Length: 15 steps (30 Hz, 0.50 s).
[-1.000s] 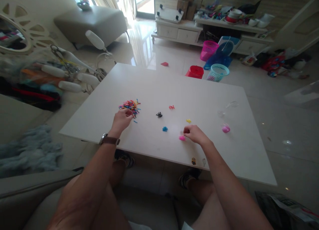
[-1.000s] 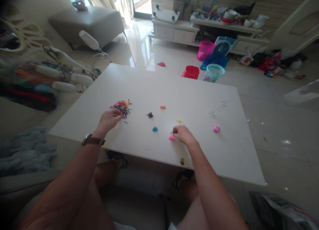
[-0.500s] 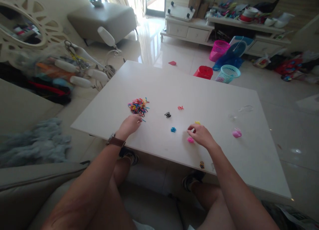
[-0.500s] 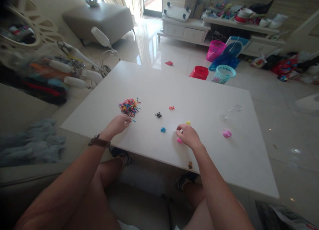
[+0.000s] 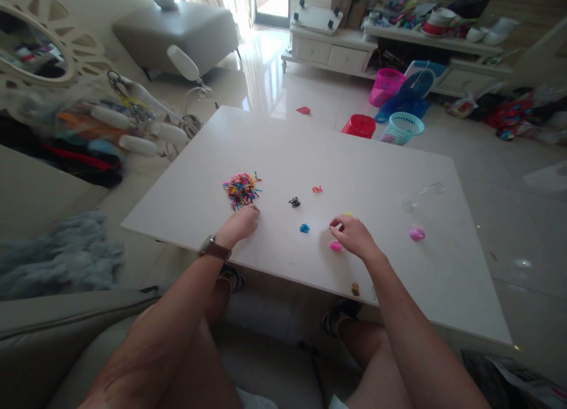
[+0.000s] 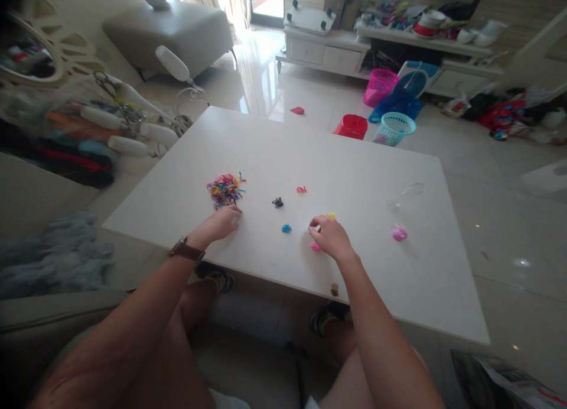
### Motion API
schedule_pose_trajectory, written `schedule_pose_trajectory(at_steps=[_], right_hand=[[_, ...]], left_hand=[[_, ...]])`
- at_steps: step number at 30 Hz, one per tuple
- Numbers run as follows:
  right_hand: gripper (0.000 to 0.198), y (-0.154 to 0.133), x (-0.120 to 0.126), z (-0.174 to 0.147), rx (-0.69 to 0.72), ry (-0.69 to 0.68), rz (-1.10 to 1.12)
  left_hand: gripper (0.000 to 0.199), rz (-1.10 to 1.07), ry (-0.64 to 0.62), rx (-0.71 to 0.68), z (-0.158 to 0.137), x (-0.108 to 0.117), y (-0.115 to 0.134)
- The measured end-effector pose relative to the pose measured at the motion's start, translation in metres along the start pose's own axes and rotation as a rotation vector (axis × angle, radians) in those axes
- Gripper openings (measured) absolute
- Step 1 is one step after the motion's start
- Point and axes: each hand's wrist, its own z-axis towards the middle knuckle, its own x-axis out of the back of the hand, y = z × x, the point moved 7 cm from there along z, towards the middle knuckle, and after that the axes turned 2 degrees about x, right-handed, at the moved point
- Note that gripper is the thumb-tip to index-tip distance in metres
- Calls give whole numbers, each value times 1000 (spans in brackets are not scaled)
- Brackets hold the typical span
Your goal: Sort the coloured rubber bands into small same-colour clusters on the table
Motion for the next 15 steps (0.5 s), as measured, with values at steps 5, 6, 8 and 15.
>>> schedule_pose_trajectory(at_steps=[5, 6, 8, 15], right_hand=[[15, 4, 3, -3, -12, 4, 6], [15, 5, 4, -3, -14, 5, 10], [15, 6, 5, -5, -17, 11, 20], [15, 9, 9, -7, -22, 20, 50]], left_hand=[[24, -26, -105, -216, 0, -32, 58], [26, -30, -129, -242, -2, -39, 67], [28, -37, -165, -274, -4, -52, 82], [34, -154, -128, -248, 0, -69, 98]])
